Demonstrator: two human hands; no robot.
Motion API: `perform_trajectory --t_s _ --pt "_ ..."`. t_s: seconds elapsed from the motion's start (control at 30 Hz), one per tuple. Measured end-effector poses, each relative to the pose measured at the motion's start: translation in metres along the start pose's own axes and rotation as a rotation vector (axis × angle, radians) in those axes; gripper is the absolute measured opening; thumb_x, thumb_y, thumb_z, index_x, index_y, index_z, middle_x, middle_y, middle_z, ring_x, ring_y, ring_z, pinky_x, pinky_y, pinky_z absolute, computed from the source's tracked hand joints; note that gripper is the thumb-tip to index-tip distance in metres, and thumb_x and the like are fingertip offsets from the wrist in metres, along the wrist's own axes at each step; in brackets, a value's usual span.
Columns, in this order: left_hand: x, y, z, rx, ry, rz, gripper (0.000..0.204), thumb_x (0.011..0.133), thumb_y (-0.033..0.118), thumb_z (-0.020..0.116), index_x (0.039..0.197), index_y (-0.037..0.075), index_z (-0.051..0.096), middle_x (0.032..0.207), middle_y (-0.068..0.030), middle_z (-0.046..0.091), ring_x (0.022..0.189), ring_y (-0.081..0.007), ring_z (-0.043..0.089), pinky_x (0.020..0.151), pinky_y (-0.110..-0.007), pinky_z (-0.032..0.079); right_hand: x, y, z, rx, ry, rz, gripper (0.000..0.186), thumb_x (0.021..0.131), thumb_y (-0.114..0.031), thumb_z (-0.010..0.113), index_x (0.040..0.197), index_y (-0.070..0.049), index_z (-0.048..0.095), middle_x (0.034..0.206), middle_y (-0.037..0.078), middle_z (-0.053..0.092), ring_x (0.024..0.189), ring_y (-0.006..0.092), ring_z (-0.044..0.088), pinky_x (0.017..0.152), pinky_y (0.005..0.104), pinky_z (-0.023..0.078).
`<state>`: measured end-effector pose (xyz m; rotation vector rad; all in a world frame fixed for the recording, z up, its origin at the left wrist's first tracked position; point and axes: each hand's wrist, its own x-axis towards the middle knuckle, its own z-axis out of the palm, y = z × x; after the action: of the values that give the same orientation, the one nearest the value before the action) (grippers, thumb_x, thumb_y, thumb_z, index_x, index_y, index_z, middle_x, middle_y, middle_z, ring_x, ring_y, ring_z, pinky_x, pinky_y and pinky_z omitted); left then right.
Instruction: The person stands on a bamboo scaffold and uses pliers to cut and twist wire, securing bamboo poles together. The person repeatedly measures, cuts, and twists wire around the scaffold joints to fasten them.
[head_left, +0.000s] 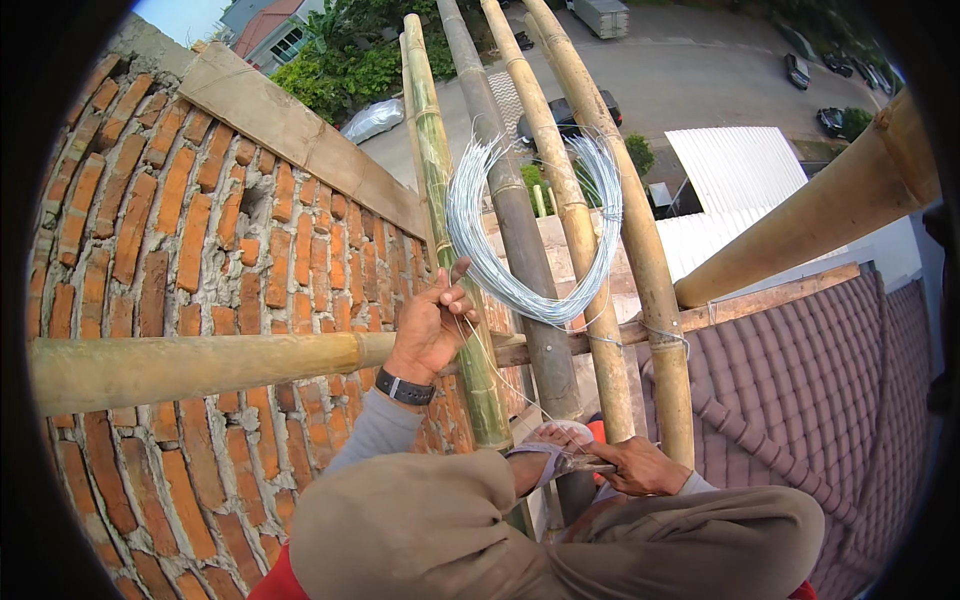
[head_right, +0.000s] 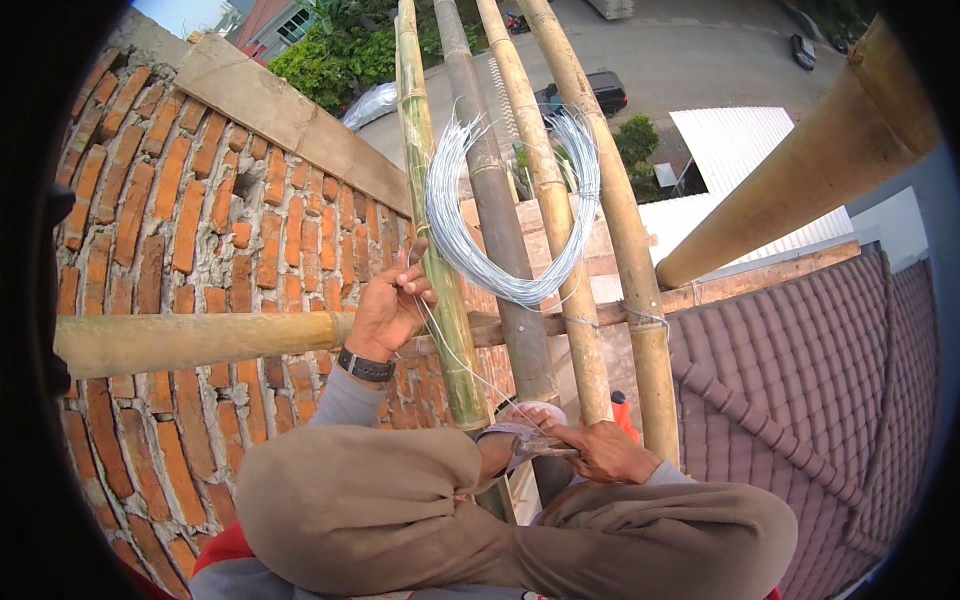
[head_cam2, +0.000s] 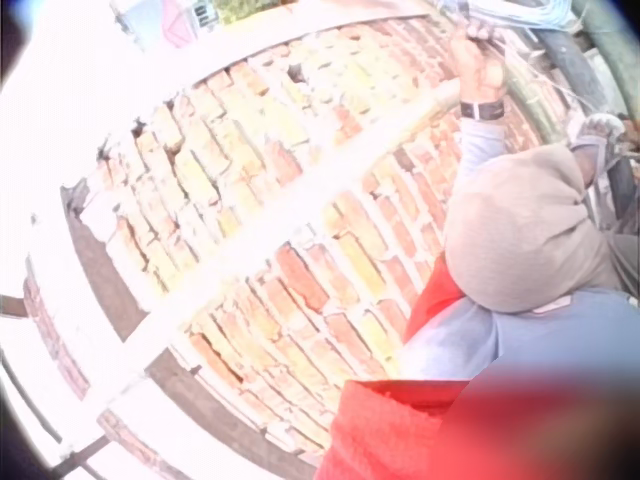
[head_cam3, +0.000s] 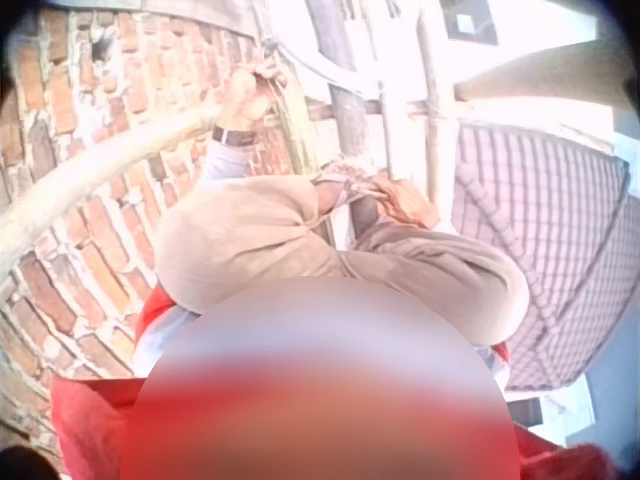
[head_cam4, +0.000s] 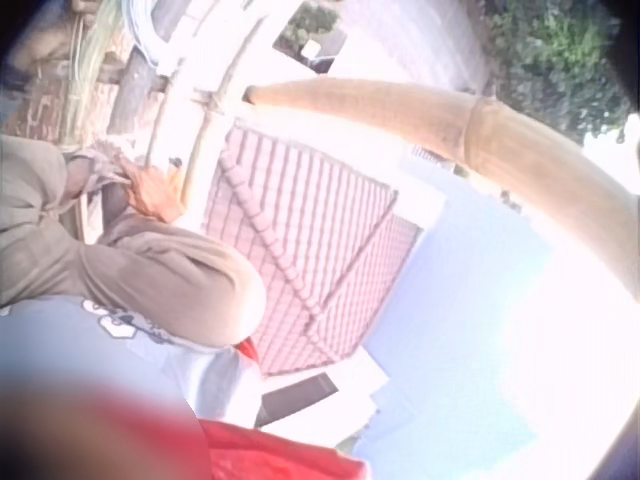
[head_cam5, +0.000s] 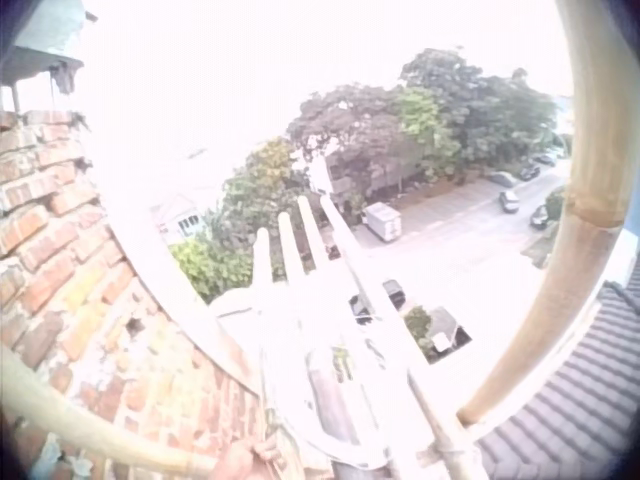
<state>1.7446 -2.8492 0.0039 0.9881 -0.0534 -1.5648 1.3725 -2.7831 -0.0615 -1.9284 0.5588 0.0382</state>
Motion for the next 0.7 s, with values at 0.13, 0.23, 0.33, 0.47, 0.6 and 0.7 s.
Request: perform_trajectory --t_s 0.13,0.23,0.33,0.47,0.6,0.7 --pt "-0.003 0.000 -0.006 -0.107 -0.037 -0.021 0.036 0.114 0.029 0.037 0.136 0.007 0.055 0.067 0.0080 0.044 0.061 -0.0043 0.047 0.068 -0.026 0.048 -0.003 0.009 0.004 -0.025 -0.046 -0.028 0.050 0.085 -0.015 0.066 0.135 -0.016 0.056 0.090 0.021 0.071 0.079 0.0428 0.068 0.071 0.0516 0.054" --pt "-0.007 0.000 -0.005 -0.089 -0.063 -0.002 0.041 0.113 0.036 0.038 0.136 0.006 0.054 0.066 0.0070 0.036 0.059 -0.0062 0.037 0.063 -0.026 0.041 -0.005 0.010 0.004 -0.053 -0.049 -0.040 0.052 0.084 -0.014 0.067 0.135 -0.016 0.056 0.090 0.020 0.072 0.080 0.0418 0.069 0.071 0.0510 0.055" --pt "-0.015 0.001 0.001 -0.024 -0.227 -0.004 0.043 0.114 0.037 0.036 0.136 0.004 0.053 0.066 0.0057 0.029 0.058 -0.0081 0.026 0.059 -0.026 0.032 -0.007 0.008 0.002 -0.078 -0.047 -0.054 0.054 0.083 -0.013 0.068 0.135 -0.016 0.057 0.091 0.019 0.072 0.080 0.0409 0.069 0.072 0.0504 0.055" --pt "-0.022 0.003 0.008 -0.052 -0.365 -0.056 0.042 0.114 0.036 0.033 0.126 0.005 0.059 0.065 0.0063 0.027 0.055 -0.0086 0.023 0.056 -0.025 0.028 -0.008 0.009 0.002 -0.096 -0.045 -0.057 0.056 0.081 -0.012 0.068 0.136 -0.016 0.057 0.091 0.018 0.073 0.081 0.0396 0.070 0.072 0.0496 0.055" --pt "-0.028 0.003 0.014 0.037 -0.481 -0.096 0.047 0.114 0.038 0.030 0.125 0.005 0.061 0.064 0.0064 0.026 0.055 -0.0087 0.023 0.056 -0.026 0.029 -0.011 0.010 0.004 -0.109 -0.027 -0.061 0.058 0.080 -0.011 0.069 0.136 -0.016 0.058 0.092 0.017 0.074 0.082 0.0383 0.071 0.073 0.0488 0.056" --pt "-0.030 0.001 0.015 0.034 -0.514 -0.136 0.049 0.114 0.039 0.029 0.124 0.004 0.062 0.063 0.0066 0.026 0.054 -0.0088 0.022 0.056 -0.027 0.031 -0.014 0.010 0.004 -0.112 -0.007 -0.058 0.059 0.078 -0.010 0.070 0.136 -0.016 0.058 0.093 0.016 0.074 0.083 0.0373 0.071 0.073 0.0482 0.056"
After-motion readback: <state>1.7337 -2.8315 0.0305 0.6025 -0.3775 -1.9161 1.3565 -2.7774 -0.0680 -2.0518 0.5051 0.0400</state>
